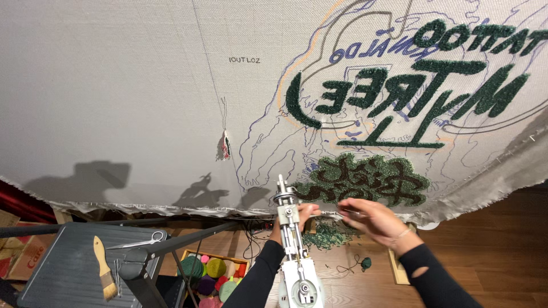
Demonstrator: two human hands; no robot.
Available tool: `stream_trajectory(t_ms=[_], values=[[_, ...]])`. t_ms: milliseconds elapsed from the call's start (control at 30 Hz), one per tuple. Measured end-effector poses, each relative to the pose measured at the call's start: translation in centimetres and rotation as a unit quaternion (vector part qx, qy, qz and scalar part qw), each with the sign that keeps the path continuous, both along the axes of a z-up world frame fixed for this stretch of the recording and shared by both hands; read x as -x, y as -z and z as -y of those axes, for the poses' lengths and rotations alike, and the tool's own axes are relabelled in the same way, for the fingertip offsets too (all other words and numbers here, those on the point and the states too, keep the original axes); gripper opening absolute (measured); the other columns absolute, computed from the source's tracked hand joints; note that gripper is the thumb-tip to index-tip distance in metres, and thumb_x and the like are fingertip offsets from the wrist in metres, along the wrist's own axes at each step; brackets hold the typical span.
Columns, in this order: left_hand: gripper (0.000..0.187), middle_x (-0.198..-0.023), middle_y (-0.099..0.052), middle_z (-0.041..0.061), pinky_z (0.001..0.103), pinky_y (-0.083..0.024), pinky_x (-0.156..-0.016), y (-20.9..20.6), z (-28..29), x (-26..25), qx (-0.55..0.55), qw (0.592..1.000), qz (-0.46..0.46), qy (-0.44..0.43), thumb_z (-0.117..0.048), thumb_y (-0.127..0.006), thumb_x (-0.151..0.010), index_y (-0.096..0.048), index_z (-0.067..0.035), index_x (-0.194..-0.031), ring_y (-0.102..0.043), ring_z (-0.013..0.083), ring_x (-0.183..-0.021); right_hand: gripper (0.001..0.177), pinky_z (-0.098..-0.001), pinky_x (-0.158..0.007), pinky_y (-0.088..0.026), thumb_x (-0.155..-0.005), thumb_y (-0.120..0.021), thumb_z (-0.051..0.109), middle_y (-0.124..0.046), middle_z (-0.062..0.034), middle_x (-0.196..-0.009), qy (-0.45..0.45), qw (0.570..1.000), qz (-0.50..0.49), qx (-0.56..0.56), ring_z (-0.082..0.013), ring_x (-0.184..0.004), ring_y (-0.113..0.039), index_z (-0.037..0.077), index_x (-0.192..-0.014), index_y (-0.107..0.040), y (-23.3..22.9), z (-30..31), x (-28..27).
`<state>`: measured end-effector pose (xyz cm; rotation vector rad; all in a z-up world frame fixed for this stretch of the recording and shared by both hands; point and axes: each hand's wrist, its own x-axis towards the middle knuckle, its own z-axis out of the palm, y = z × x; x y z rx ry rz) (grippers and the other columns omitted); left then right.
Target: The person threads green yarn through the needle of a tufting gun by hand and then uses the machine to tuft a design onto a canvas.
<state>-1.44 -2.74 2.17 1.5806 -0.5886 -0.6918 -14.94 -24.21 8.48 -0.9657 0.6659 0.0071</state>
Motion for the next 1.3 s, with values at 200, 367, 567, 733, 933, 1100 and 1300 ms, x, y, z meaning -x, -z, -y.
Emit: stream_trajectory(t_ms=[200,367,567,733,933,1100,1300], values=[[0.039,-0.064,-0.059,-0.001,0.027,-0.046,-0.046,0.6,1.4,1.6,0.078,0.996,0.025,-0.041,-0.036,-0.074,-0.097,-0.064,0.0,-0.084,-0.056,0.0091,-0.051,0.031,-0.0294,-0.084,-0.054,-0.097,-0.064,0.027,-0.068,-0.0063,-0.101,-0.051,0.997,0.062,0.002,-0.0141,-0.089,-0.062,0.003,-0.113,-0.075,0.5,-5.6,-3.9],[0.033,-0.06,-0.06,-0.003,0.026,-0.044,-0.046,-0.2,1.3,1.7,0.073,0.996,-0.01,-0.045,-0.034,-0.066,-0.099,-0.072,-0.008,-0.078,-0.052,0.008,-0.049,0.024,-0.036,-0.087,-0.052,-0.102,-0.064,0.027,-0.067,-0.0076,-0.094,-0.043,0.993,0.104,-0.019,-0.0202,-0.088,-0.061,0.004,-0.103,-0.071,0.8,-4.4,-4.4],[0.042,-0.059,-0.06,-0.003,0.028,-0.05,-0.05,0.8,-0.4,0.2,0.036,0.995,0.027,-0.089,-0.038,-0.059,-0.102,-0.068,-0.009,-0.073,-0.055,0.0086,-0.049,0.018,-0.0444,-0.102,-0.052,-0.1,-0.059,0.026,-0.071,-0.0049,-0.102,0.08,0.989,0.111,-0.058,-0.022,-0.108,-0.067,0.011,-0.094,-0.066,0.5,1.6,-3.3],[0.046,-0.058,-0.053,-0.002,0.03,-0.048,-0.053,1.3,-1.9,-0.3,0.007,0.994,0.027,-0.11,-0.042,-0.056,-0.102,-0.073,-0.009,-0.075,-0.05,0.0092,-0.049,0.018,-0.0462,-0.105,-0.051,-0.104,-0.059,0.027,-0.072,-0.0034,-0.102,0.133,0.979,0.144,-0.054,-0.0213,-0.107,-0.069,0.012,-0.098,-0.066,0.9,6.9,-1.6],[0.044,-0.058,-0.055,-0.003,0.028,-0.044,-0.053,1.5,-2.6,-0.2,0.038,0.99,0.044,-0.132,-0.038,-0.06,-0.101,-0.076,-0.005,-0.078,-0.05,0.0083,-0.052,0.018,-0.0461,-0.108,-0.051,-0.107,-0.057,0.029,-0.072,0.0,-0.102,0.208,0.961,0.179,-0.015,-0.0174,-0.107,-0.069,0.013,-0.103,-0.065,-0.4,9.3,-0.4],[0.044,-0.094,-0.081,0.006,0.025,-0.059,-0.077,2.7,-2.3,-0.3,0.11,0.984,0.075,-0.122,-0.033,-0.061,-0.104,-0.073,0.0,-0.077,-0.075,0.0118,-0.083,0.014,-0.0341,-0.097,-0.057,-0.111,-0.058,0.023,-0.063,0.0047,-0.086,0.233,0.944,0.235,-0.008,-0.0084,-0.084,-0.065,0.011,-0.106,-0.064,-1.0,8.8,-0.2],[0.038,-0.113,-0.079,0.011,0.031,-0.049,-0.056,5.2,0.3,-1.7,0.27,0.932,-0.237,-0.038,-0.028,-0.049,-0.099,-0.069,0.001,-0.112,-0.073,0.0195,-0.095,0.018,-0.0192,-0.049,-0.035,-0.108,-0.056,0.022,-0.054,0.0057,-0.073,0.15,0.959,0.223,0.087,-0.0023,-0.056,-0.039,0.008,-0.114,-0.066,-1.9,4.9,-0.8]])
